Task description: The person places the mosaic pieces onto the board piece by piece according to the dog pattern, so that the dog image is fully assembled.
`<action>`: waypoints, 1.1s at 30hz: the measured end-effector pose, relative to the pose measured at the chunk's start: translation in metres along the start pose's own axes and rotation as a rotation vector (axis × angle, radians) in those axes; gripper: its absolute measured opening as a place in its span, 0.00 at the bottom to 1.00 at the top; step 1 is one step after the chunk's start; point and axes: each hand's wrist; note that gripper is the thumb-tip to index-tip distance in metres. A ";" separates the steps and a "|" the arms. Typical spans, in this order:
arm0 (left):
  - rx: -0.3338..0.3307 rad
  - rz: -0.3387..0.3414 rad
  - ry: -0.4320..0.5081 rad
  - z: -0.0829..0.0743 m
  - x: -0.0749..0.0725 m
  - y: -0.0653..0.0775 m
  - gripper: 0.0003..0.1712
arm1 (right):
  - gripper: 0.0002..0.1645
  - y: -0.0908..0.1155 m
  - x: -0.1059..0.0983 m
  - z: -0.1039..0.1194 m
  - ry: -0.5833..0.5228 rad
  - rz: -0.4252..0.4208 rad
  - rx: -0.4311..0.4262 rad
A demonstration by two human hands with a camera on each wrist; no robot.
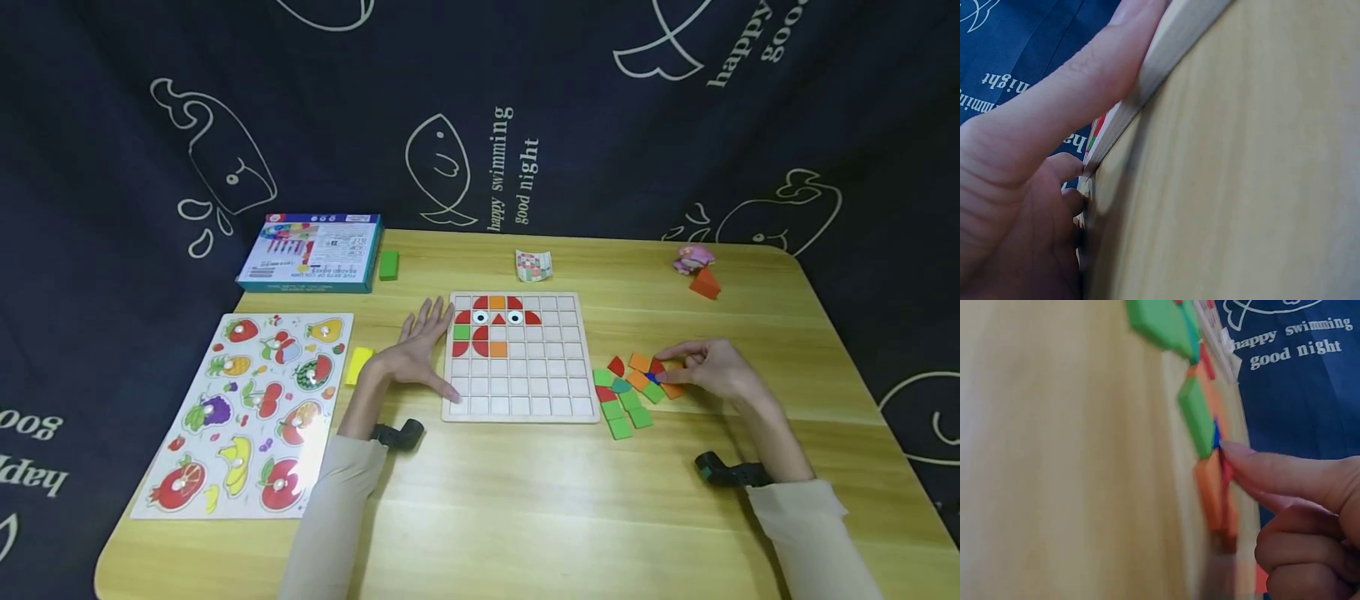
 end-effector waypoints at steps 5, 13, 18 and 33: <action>-0.010 0.004 0.011 0.000 0.000 0.001 0.87 | 0.33 -0.001 0.001 -0.004 0.025 -0.001 -0.002; -0.008 -0.003 0.010 0.000 0.000 0.001 0.87 | 0.31 -0.005 0.009 -0.003 0.044 -0.022 -0.032; -0.010 -0.006 0.011 0.000 0.000 0.001 0.87 | 0.30 0.001 0.014 0.002 0.032 -0.011 -0.059; -0.003 -0.010 0.008 0.001 0.001 0.000 0.87 | 0.23 0.008 0.017 -0.007 0.176 0.006 -0.157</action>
Point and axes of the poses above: each hand's wrist, its own y-axis away from the middle knuckle, its own x-axis out of the palm, z = x × y, and after that the axes turned 5 degrees about x, right-handed
